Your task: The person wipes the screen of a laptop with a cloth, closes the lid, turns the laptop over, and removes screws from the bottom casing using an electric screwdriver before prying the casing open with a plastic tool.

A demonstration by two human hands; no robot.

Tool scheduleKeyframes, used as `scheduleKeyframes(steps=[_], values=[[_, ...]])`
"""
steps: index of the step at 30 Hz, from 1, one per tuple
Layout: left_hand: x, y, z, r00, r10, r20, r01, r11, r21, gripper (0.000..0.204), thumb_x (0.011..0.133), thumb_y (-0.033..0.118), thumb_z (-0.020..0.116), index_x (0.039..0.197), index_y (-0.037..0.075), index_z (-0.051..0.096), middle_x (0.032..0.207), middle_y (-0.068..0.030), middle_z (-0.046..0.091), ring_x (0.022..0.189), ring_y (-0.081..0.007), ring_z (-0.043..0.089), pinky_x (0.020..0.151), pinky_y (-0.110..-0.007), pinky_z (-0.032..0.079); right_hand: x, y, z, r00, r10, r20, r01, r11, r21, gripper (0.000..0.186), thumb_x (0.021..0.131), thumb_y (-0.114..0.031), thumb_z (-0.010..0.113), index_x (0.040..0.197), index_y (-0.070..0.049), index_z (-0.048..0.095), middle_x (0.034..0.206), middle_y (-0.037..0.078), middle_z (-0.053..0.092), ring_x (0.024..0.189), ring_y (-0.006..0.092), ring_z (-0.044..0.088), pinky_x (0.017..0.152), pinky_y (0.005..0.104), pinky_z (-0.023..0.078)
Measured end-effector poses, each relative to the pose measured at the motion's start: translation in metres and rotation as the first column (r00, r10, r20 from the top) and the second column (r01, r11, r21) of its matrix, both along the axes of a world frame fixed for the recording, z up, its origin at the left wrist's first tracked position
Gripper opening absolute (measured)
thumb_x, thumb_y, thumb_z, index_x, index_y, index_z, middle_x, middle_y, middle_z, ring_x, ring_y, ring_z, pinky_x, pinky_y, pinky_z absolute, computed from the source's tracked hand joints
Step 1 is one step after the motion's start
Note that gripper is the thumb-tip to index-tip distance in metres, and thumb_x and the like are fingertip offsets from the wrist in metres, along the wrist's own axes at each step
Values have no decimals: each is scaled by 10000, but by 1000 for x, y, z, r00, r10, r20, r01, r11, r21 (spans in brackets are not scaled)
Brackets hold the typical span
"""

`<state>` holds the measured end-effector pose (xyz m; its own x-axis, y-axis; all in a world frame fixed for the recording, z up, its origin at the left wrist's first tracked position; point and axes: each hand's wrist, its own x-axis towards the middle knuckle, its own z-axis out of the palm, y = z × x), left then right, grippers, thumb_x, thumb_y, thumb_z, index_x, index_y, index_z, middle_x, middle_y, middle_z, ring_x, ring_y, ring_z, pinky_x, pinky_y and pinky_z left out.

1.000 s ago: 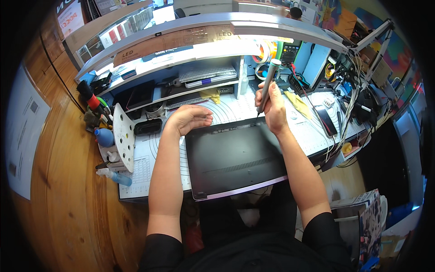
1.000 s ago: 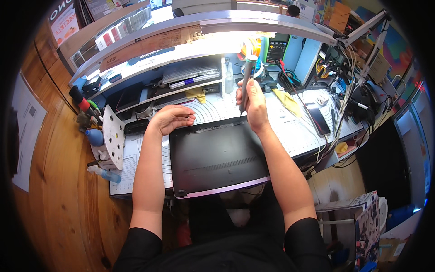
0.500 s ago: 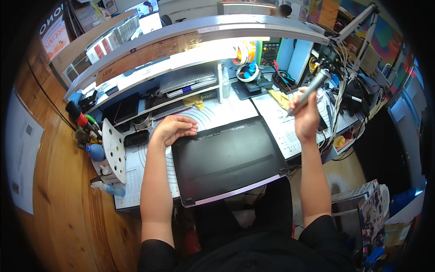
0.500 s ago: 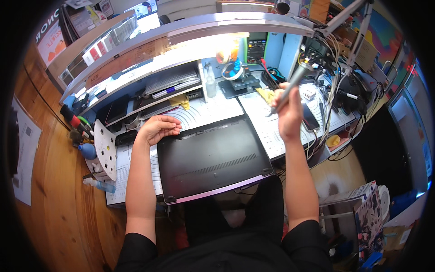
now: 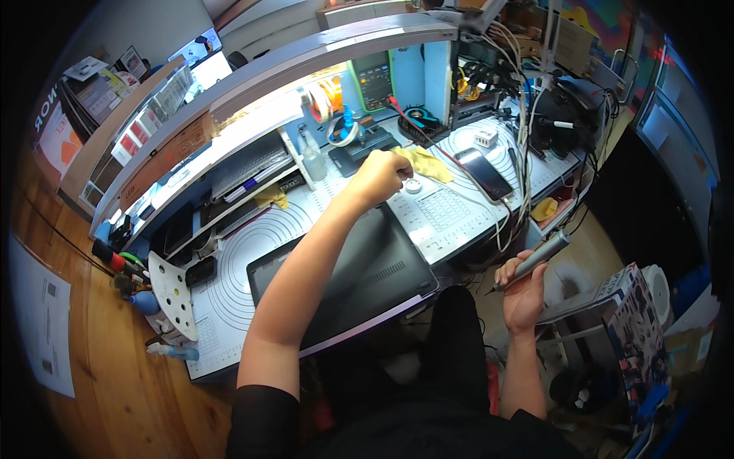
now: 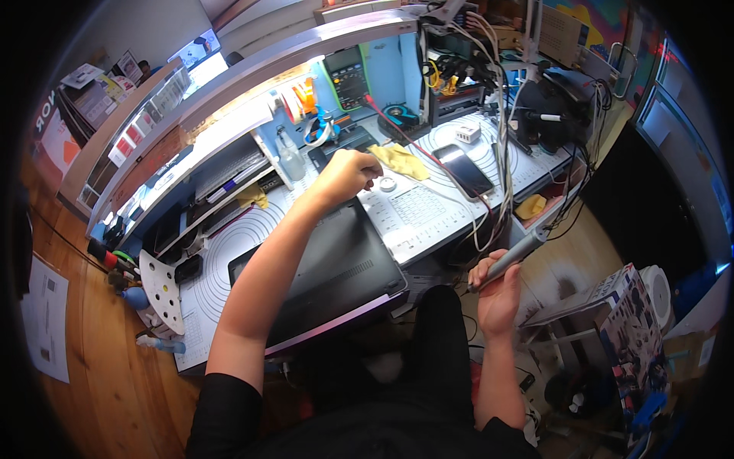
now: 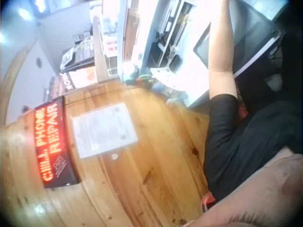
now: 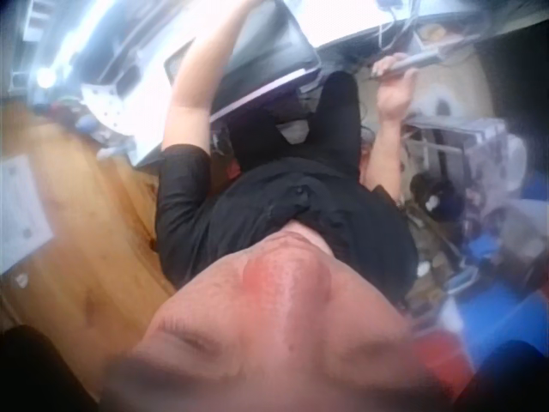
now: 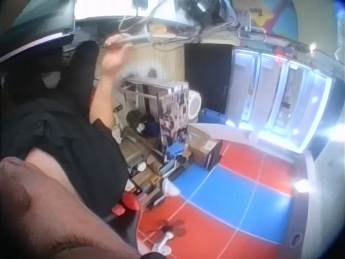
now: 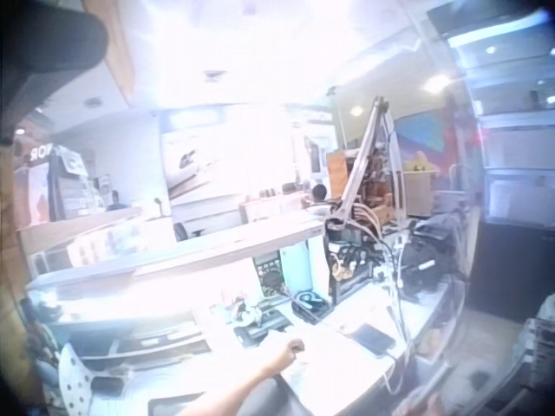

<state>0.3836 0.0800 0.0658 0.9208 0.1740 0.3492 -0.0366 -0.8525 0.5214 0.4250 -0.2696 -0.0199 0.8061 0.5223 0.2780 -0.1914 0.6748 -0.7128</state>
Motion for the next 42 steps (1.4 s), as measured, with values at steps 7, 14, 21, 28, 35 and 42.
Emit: scheduleKeyframes(steps=[7, 14, 21, 28, 35, 42], values=[[45, -6, -10, 974, 52, -221, -18, 988, 154, 171, 686, -47, 612, 777, 17, 742, 761, -167, 713, 723, -320, 693, 709, -382, 551, 9, -31, -2, 999, -44, 21, 45, 998, -36, 487, 1064, -546, 389, 1175, -81, 479, 834, 37, 454, 756, 163, 431, 758, 335, 374], [48, -11, -4, 966, 76, -247, -36, 986, 164, 172, 675, -47, 612, 762, 26, 742, 741, -167, 707, 706, -307, 695, 684, -379, 552, 11, -30, -8, 1000, -20, -17, 20, 1000, 1, 502, 1051, -540, 435, 1192, -61, 490, 868, 53, 487, 783, 172, 461, 750, 337, 393], [50, -17, 7, 950, 126, -286, -83, 984, 159, 173, 725, -45, 624, 817, 26, 753, 772, -163, 724, 716, -278, 722, 698, -356, 566, 7, -19, -8, 1000, 0, 31, 1, 999, -38, 500, 1062, -553, 386, 1180, -76, 477, 845, 41, 464, 764, 163, 449, 757, 335, 390], [11, -21, 10, 981, 172, 95, -187, 965, 186, 144, 853, 111, 671, 935, 20, 747, 794, -218, 694, 770, -391, 694, 745, -421, 550, 23, 6, 29, 978, -9, 207, 97, 902, -421, 461, 1047, -324, 547, 1359, 13, 500, 944, 85, 565, 852, 204, 546, 813, 339, 456], [-137, -34, 22, 951, 237, 199, -271, 949, 164, 123, 881, 80, 689, 962, -7, 724, 890, -186, 725, 813, -316, 717, 741, -368, 543, 84, 83, 52, 477, 120, 871, 687, 566, -455, 430, 875, -142, 715, 1270, -5, 613, 1038, 201, 646, 942, 362, 637, 811, 435, 511], [-290, -52, -7, 728, 653, 210, -648, 755, -102, 164, 899, 38, 666, 1029, -41, 726, 945, -165, 738, 839, -240, 706, 804, -330, 539, 110, 159, 28, 255, 292, 922, 851, 385, -357, 266, 839, -152, 722, 1047, 7, 677, 1003, 196, 680, 996, 377, 646, 859, 480, 525]])
